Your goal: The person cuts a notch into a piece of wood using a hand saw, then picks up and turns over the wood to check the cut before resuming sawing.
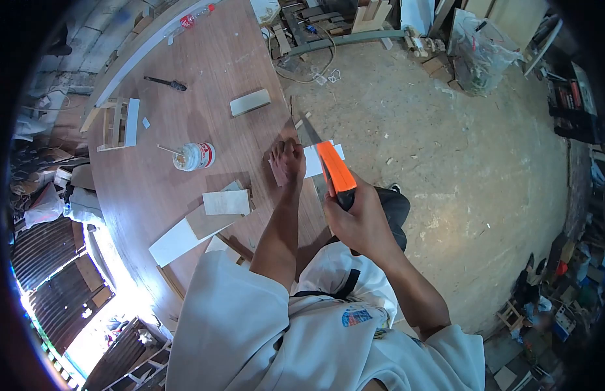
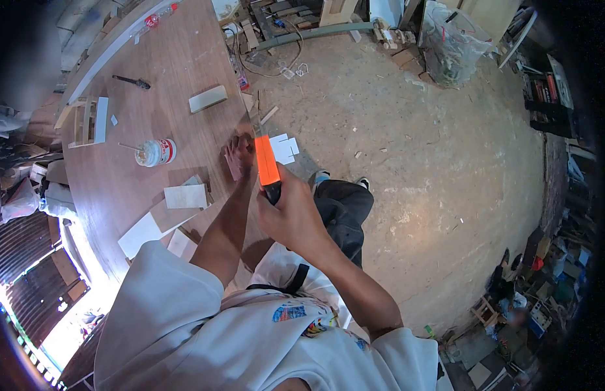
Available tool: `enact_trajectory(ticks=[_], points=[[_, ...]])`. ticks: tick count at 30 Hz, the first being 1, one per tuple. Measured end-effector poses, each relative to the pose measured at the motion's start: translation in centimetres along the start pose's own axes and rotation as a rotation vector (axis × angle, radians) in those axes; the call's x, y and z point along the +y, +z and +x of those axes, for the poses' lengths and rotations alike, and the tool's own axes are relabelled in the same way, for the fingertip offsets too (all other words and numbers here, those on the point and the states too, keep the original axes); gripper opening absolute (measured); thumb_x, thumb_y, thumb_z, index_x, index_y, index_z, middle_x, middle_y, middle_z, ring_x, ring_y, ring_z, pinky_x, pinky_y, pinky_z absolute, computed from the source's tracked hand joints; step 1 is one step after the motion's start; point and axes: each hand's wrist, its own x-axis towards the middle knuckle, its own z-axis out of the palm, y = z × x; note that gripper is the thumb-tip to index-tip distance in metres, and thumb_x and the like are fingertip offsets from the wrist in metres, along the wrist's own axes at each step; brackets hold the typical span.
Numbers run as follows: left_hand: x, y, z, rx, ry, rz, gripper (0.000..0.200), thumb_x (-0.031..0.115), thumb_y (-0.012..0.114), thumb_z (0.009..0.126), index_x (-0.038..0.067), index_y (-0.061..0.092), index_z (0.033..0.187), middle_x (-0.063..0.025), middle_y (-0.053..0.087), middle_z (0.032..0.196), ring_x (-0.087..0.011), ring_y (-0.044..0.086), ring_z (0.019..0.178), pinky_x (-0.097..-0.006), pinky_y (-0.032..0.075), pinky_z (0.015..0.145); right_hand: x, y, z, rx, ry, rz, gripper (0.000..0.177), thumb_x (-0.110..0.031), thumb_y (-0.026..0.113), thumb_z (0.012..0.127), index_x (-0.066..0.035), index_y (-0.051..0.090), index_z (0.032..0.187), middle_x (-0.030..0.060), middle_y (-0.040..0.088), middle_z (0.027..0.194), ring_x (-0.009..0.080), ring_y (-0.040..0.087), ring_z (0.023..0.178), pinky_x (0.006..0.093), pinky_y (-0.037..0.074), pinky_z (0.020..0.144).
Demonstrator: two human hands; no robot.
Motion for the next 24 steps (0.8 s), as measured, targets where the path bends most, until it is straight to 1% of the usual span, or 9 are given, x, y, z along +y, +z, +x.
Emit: enact_trajectory(ticks=[2,5,9,12,15,18,20,24], points=[[0.6,-0.2,0.0,-0.098,-0.117,0.070,0.008,0.012,0.058,0.077,0.006,0.057,0.083,-0.0112,0.056,0.081,-0.0309,0.054,0.082,-0.0421,0.042,0.077,0.1,-0.1,0.3,0.069,-0.035,-0.028,0.010,-0.001,0.054,0.076,0.004,0.050,0.083,0.0148,0.049,0.062,0.0179,0.052,0.059,0.0322,0.042,0.059],[1.0,-0.4,0.3,-0.041,-0.090,0.051,0.010,0.013,0.058,0.078,0.006,0.058,0.085,-0.0119,0.056,0.081,-0.0309,0.054,0.082,-0.0423,0.042,0.077,0.4,-0.4,0.9,0.106,-0.048,-0.042,0.010,-0.001,0.055,0.076,0.004,0.050,0.083,0.0134,0.050,0.064,0.0164,0.050,0.060,0.0310,0.043,0.060],[0.8,-0.3,0.3,-0.034,-0.066,0.045,0.010,0.014,0.057,0.079,0.006,0.058,0.085,-0.0119,0.056,0.082,-0.0305,0.054,0.083,-0.0420,0.042,0.077,1.6,-0.6,1.8,0.089,-0.028,-0.018,0.009,-0.002,0.055,0.077,0.003,0.050,0.083,0.0117,0.050,0.066,0.0158,0.049,0.062,0.0302,0.043,0.061],[0.9,-0.5,0.3,-0.084,-0.091,0.053,0.011,0.015,0.057,0.079,0.006,0.058,0.084,-0.0118,0.056,0.083,-0.0300,0.054,0.084,-0.0415,0.042,0.078,2.8,0.0,2.5,0.087,-0.048,0.028,0.009,-0.002,0.056,0.077,0.002,0.050,0.083,0.0104,0.050,0.067,0.0154,0.048,0.063,0.0298,0.043,0.063],[1.2,-0.6,0.4,-0.077,-0.103,0.060,0.010,0.015,0.057,0.079,0.006,0.056,0.083,-0.0110,0.056,0.084,-0.0295,0.054,0.085,-0.0411,0.042,0.078,4.5,0.6,3.3,0.063,-0.033,0.023,0.010,-0.002,0.056,0.077,0.003,0.051,0.083,0.0115,0.052,0.067,0.0166,0.049,0.063,0.0307,0.043,0.063],[1.4,-0.8,0.5,-0.116,-0.138,0.095,0.011,0.017,0.058,0.079,0.007,0.054,0.079,-0.0100,0.055,0.083,-0.0284,0.054,0.084,-0.0409,0.042,0.078,6.3,1.3,4.1,0.068,-0.037,0.023,0.011,-0.003,0.057,0.077,0.003,0.052,0.084,0.0122,0.054,0.069,0.0178,0.051,0.064,0.0316,0.044,0.064],[1.4,-0.7,0.5,-0.040,-0.122,0.048,0.012,0.016,0.059,0.078,0.008,0.051,0.076,-0.0096,0.054,0.081,-0.0284,0.054,0.083,-0.0404,0.042,0.077,6.9,1.6,4.5,0.069,-0.058,0.043,0.012,-0.003,0.057,0.077,0.003,0.053,0.087,0.0144,0.056,0.071,0.0207,0.053,0.065,0.0332,0.045,0.065],[1.1,-0.4,0.4,-0.095,-0.166,0.045,0.013,0.015,0.061,0.076,0.008,0.050,0.073,-0.0095,0.053,0.078,-0.0286,0.054,0.082,-0.0397,0.042,0.077,6.8,1.7,4.7,0.059,-0.008,-0.024,0.013,-0.003,0.056,0.077,0.003,0.054,0.088,0.0167,0.056,0.072,0.0239,0.055,0.065,0.0342,0.045,0.066]])
